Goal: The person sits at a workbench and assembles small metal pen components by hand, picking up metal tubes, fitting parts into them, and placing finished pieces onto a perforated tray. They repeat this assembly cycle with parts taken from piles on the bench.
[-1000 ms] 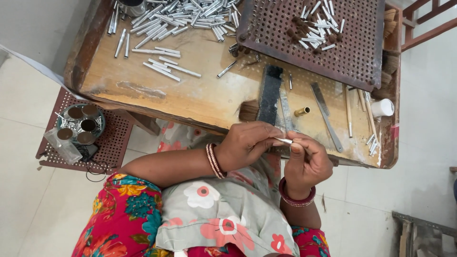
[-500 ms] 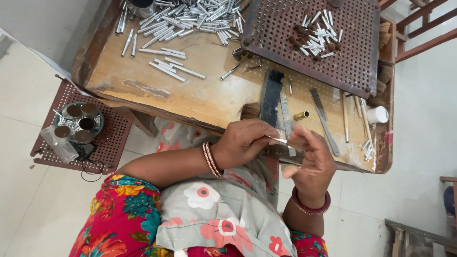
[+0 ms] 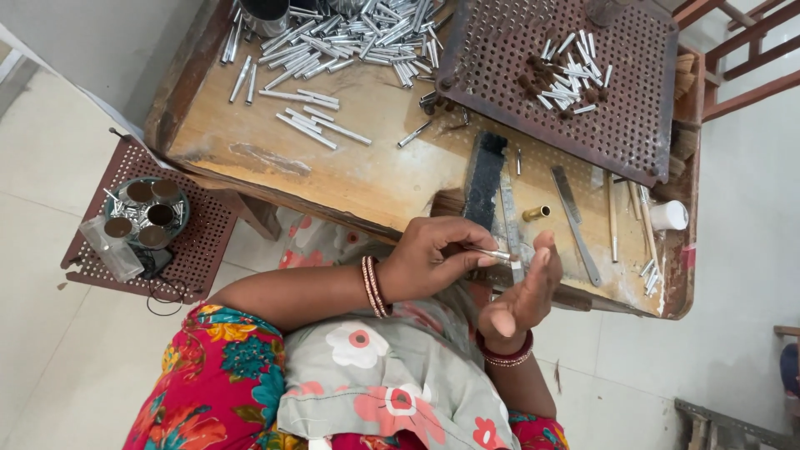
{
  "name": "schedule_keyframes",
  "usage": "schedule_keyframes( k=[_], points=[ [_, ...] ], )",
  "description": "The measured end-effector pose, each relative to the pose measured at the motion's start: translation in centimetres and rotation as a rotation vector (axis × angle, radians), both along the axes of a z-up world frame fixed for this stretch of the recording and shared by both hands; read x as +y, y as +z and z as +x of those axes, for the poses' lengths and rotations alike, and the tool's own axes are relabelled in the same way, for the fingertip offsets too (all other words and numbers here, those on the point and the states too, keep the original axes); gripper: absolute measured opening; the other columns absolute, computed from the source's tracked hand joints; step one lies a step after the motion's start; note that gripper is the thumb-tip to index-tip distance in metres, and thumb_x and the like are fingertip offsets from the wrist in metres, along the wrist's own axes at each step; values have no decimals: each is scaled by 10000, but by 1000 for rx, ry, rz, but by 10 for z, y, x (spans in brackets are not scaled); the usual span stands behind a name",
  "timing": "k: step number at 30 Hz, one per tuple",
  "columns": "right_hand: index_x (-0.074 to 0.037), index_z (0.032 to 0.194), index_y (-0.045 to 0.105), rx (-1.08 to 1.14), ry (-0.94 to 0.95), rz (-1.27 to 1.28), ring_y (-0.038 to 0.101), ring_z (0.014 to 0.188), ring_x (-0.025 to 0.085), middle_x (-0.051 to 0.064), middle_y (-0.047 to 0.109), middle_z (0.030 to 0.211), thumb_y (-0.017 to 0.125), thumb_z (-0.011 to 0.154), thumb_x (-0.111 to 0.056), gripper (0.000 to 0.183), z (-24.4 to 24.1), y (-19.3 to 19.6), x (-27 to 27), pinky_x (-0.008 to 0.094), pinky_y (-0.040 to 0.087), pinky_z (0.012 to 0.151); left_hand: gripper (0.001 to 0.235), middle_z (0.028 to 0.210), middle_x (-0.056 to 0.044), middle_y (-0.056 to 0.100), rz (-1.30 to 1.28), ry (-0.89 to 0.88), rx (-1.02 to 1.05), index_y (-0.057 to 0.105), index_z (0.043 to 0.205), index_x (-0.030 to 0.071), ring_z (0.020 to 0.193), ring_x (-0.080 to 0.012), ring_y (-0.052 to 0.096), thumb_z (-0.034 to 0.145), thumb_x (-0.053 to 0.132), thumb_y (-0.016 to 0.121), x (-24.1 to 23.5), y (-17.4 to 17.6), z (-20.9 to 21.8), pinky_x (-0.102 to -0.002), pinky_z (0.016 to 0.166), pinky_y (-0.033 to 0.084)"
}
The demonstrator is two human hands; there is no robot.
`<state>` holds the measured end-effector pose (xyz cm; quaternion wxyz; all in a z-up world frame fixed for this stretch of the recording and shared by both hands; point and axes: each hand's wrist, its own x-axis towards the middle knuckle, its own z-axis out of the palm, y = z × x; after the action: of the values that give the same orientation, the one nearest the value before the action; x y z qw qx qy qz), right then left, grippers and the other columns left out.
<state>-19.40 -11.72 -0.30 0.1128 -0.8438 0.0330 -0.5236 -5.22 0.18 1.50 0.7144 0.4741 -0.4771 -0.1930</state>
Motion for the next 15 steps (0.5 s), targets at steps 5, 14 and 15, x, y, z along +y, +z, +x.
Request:
schedule_keyframes(
  k=[5, 14, 15],
  points=[
    [55, 1456, 459, 43, -13, -95, 519, 1411, 396, 260, 514, 1492, 104, 1098, -627, 848, 1, -5, -1, 524, 460, 1188, 130, 975, -92, 754, 6, -8, -11, 712, 1069, 28, 881, -140, 748, 951, 71, 743, 5, 1, -5, -275, 775, 598],
    [-14, 1083, 629, -96, 44, 219, 681, 865, 248, 159, 680, 958, 626, 1087, -301, 287, -1, 2, -4, 327, 568, 782, 156, 998, -110, 742, 1, 54, -312, 705, 1113, 52, 910, -283, 739, 969, 113, 709, 10, -1, 3, -355, 784, 575],
    [-7, 1060, 614, -133, 21, 316, 660, 815, 206, 151, 669, 941, 628, 1073, -299, 292, -1, 1, -4, 284, 537, 749, 167, 1004, -113, 740, 25, 31, -362, 701, 1134, 54, 918, -294, 735, 979, 116, 703, 10, -1, 7, -372, 788, 577]
  ],
)
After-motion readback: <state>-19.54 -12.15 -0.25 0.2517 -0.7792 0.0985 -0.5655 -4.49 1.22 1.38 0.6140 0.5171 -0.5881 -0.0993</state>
